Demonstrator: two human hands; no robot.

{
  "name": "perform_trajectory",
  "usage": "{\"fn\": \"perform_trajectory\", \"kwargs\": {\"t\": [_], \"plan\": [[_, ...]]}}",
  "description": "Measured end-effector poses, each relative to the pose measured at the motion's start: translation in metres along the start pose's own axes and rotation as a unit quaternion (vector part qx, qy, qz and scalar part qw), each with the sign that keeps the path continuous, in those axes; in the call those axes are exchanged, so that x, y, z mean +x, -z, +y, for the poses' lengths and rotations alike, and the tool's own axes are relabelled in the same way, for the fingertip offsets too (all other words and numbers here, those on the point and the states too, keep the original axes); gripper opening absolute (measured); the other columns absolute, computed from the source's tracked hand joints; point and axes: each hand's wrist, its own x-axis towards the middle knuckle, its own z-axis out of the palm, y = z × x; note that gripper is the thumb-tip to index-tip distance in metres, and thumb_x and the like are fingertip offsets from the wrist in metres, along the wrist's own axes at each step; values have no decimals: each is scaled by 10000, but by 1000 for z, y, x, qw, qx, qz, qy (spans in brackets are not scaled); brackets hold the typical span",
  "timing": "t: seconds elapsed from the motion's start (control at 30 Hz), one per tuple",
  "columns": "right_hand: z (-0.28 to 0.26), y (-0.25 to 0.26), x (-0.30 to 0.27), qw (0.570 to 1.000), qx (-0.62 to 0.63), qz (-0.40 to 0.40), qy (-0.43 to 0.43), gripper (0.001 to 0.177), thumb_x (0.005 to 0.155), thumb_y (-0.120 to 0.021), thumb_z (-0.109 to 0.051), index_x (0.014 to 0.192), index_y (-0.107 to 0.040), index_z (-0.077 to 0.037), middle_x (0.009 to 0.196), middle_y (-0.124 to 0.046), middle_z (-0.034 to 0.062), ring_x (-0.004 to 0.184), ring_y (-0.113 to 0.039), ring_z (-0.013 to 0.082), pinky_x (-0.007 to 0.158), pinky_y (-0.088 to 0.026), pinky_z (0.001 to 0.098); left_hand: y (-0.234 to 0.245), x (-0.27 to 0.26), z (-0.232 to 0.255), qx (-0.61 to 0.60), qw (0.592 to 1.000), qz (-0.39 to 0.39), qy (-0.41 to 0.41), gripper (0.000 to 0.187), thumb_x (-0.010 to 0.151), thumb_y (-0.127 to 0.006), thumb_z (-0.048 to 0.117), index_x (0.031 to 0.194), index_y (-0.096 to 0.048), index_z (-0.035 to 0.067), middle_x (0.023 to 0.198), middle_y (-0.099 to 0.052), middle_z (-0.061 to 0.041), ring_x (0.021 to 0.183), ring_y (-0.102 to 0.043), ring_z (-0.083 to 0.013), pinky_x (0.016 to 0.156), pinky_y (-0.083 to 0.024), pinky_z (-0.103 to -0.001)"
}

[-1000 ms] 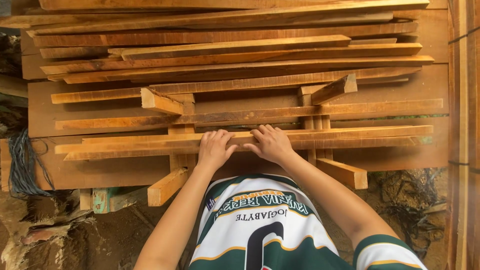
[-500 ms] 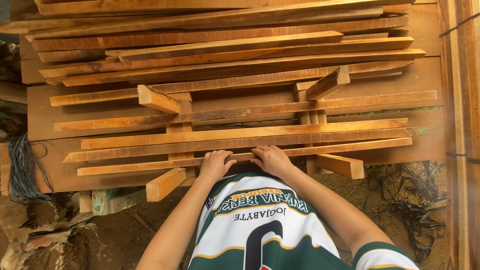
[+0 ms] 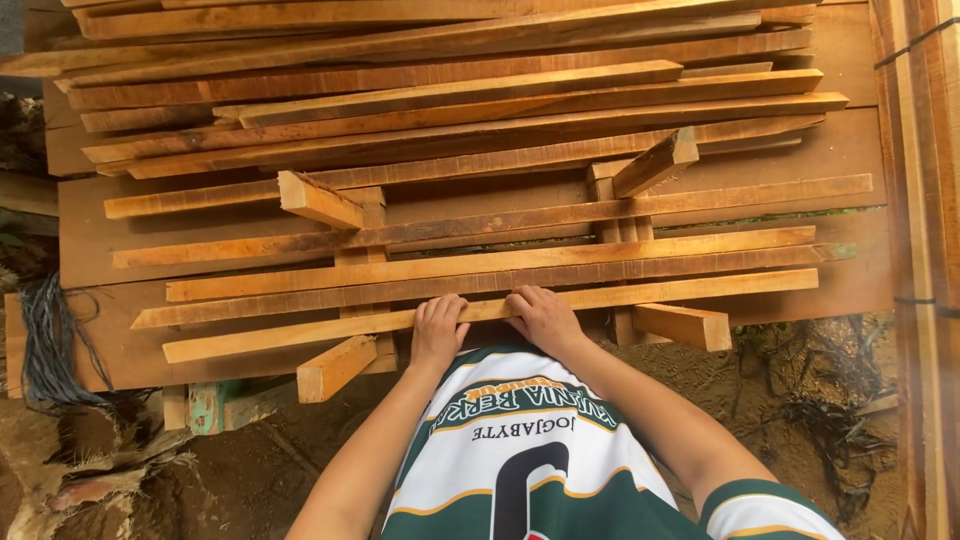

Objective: Organizing and stacking thin wooden planks onto a wooden rack in a workshop area.

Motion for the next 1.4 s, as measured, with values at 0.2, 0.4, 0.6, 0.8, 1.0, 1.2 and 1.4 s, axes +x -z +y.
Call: {"fn": "perform_trajectory", "kwargs": {"t": [0.2, 0.4, 0.6, 0.8, 1.0, 1.2, 1.4], "plan": [[6, 6, -1, 999, -1, -35, 13, 322, 852, -747, -285, 1090, -597, -129, 968, -578, 34, 951, -671, 235, 812, -562, 332, 16, 4, -10, -1, 999, -33, -25, 388, 883, -745, 369, 1232, -634, 240, 1138, -628, 53, 1194, -563, -145, 1043, -376, -362], [4, 13, 3, 999, 24, -44, -3, 309, 850, -752, -316, 1051, -618, -123, 915, -553, 32, 899, -657, 253, 746, -551, 342, 30, 11, -11, -27, 997, -74, -27, 380, 893, -731, 373, 1247, -671, 247, 1133, -623, 53, 1169, -565, -151, 1010, -407, -351], [5, 11, 9, 998, -57, -2, 21, 329, 771, -789, -430, 918, -609, -198, 868, -540, -17, 985, -579, 207, 833, -447, 355, 21, 10, -8, 26, 997, -75, -20, 360, 907, -685, 437, 1221, -679, 260, 1092, -614, 75, 1131, -566, -138, 981, -392, -359], [32, 0, 38, 992, -29, 77, -101, 551, 891, -697, -558, 1267, -603, -167, 1233, -611, 43, 1251, -529, 279, 1061, -398, 476, 40, 40, 8, 50, 999, -11, -2, 586, 886, -681, 574, 1322, -582, 195, 1251, -578, -17, 1255, -509, -212, 1032, -378, -421], [48, 23, 61, 967, 0, -141, -211, 605, 936, -562, -668, 1192, -660, -128, 1095, -709, 78, 1110, -657, 296, 1047, -415, 489, 73, 71, 9, 67, 979, -158, 109, 887, 928, -551, 690, 1518, -407, 43, 1516, -442, -132, 1455, -324, -300, 1150, -249, -477], [41, 48, 78, 921, 17, -315, -229, 821, 850, -465, -845, 1205, -683, -137, 1198, -725, 98, 1166, -681, 320, 968, -530, 463, 57, 52, -3, 69, 975, -185, 99, 1000, 814, -637, 742, 1533, -353, 108, 1498, -398, -69, 1409, -294, -254, 1097, -246, -460], [48, 51, 102, 875, -12, -412, -254, 955, 660, -429, -1013, 1099, -797, -249, 1154, -769, 94, 1165, -702, 324, 966, -557, 442, 22, 32, -4, 101, 979, -157, 83, 1195, 838, -460, 873, 1644, -94, 71, 1725, 5, -148, 1570, 46, -374, 1223, 74, -574]]}}
